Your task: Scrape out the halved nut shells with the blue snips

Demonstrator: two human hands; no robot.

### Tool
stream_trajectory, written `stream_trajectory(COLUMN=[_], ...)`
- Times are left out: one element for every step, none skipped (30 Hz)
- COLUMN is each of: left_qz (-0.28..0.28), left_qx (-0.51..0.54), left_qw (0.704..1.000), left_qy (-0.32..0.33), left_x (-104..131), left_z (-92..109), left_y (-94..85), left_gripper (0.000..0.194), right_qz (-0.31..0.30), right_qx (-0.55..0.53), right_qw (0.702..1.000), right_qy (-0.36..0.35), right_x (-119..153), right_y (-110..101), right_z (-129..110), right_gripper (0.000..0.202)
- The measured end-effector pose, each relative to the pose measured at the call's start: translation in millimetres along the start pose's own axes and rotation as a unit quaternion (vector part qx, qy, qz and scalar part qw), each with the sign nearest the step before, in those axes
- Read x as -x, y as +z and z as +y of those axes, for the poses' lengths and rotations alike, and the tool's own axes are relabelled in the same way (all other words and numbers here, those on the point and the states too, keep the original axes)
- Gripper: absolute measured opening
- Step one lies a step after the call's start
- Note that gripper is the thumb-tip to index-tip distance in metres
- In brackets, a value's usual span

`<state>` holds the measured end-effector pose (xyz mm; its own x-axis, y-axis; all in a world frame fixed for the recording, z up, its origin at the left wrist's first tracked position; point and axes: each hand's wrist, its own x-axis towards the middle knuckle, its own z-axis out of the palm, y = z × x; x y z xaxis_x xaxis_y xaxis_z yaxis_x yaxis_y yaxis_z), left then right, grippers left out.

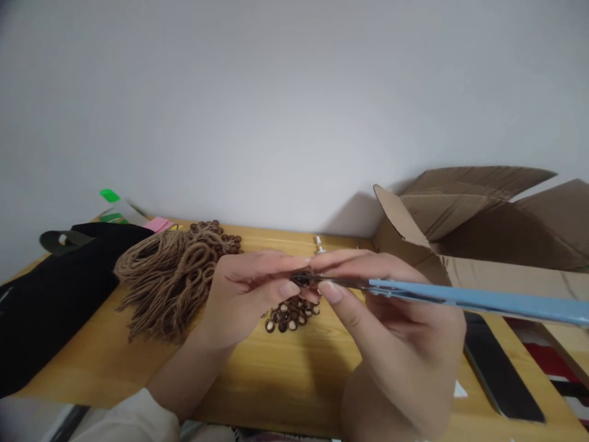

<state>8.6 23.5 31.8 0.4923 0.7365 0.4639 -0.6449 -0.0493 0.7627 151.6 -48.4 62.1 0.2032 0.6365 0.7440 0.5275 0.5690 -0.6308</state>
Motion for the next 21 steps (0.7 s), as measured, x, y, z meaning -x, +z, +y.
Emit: stream_trajectory(left_qz=[-0.001,-0.003,-0.004,-0.003,-0.001,0.001,0.004,0.007,0.01,0.013,0.016,0.02,0.024,0.028,0.031,0.033,0.033,0.034,0.033,0.031,0.028], left_qx=[0.0,-0.002,-0.006,-0.011,-0.017,-0.02,-0.022,-0.021,-0.02,-0.02,-0.021,-0.024,-0.028,-0.031,-0.034,-0.036,-0.038,-0.038,-0.037,-0.035,-0.032], left_qw=[1.0,1.0,1.0,1.0,1.0,1.0,1.0,1.0,1.0,1.0,0.999,0.999,0.999,0.999,0.999,0.999,0.999,0.999,0.999,0.999,0.999], left_qy=[0.002,0.007,0.011,0.016,0.02,0.022,0.022,0.021,0.02,0.02,0.02,0.019,0.018,0.015,0.012,0.009,0.007,0.006,0.005,0.005,0.006], left_x=[0,0,0,-1,-1,-1,-2,-2,-2,-2,-2,-2,-2,-3,-3,-3,-3,-3,-3,-3,-2], left_z=[1,1,2,2,2,3,3,3,3,4,4,4,4,4,4,4,4,4,3,3,3], left_y=[0.5,0.8,1.1,1.2,1.4,1.7,2.0,2.4,2.8,3.3,3.7,3.9,4.1,4.1,3.9,3.6,3.2,2.8,2.5,2.1,1.8], left_gripper=[0.024,0.026,0.027,0.028,0.028,0.028,0.027,0.025,0.024,0.023,0.022,0.022,0.022,0.022,0.022,0.022,0.022,0.022,0.021,0.021,0.021], right_qz=[-0.009,-0.019,-0.027,-0.035,-0.038,-0.037,-0.034,-0.028,-0.016,-0.002,0.013,0.024,0.04,0.057,0.069,0.077,0.086,0.091,0.088,0.083,0.08], right_qx=[0.007,0.016,0.024,0.031,0.037,0.046,0.059,0.072,0.085,0.094,0.097,0.096,0.09,0.088,0.092,0.096,0.1,0.101,0.102,0.101,0.099], right_qw=[1.0,1.0,0.999,0.999,0.998,0.998,0.997,0.997,0.996,0.995,0.995,0.995,0.995,0.994,0.993,0.992,0.991,0.99,0.99,0.991,0.992], right_qy=[-0.002,-0.006,-0.013,-0.017,-0.022,-0.026,-0.028,-0.031,-0.035,-0.036,-0.034,-0.028,-0.015,-0.001,0.016,0.025,0.03,0.034,0.032,0.025,0.02], right_x=[0,-1,-1,-1,-1,0,1,1,2,3,5,6,7,8,8,9,9,9,9,9,8], right_y=[0,-1,-1,-1,-2,-2,-2,-2,-1,0,2,4,7,9,12,15,16,17,17,16,14], right_z=[0,0,-1,-1,-1,-1,-1,-1,-2,-3,-5,-6,-9,-11,-13,-15,-16,-17,-17,-16,-14], right_gripper=[0.012,0.013,0.014,0.014,0.014,0.013,0.013,0.013,0.013,0.014,0.014,0.016,0.017,0.018,0.018,0.018,0.018,0.018,0.018,0.018,0.018])
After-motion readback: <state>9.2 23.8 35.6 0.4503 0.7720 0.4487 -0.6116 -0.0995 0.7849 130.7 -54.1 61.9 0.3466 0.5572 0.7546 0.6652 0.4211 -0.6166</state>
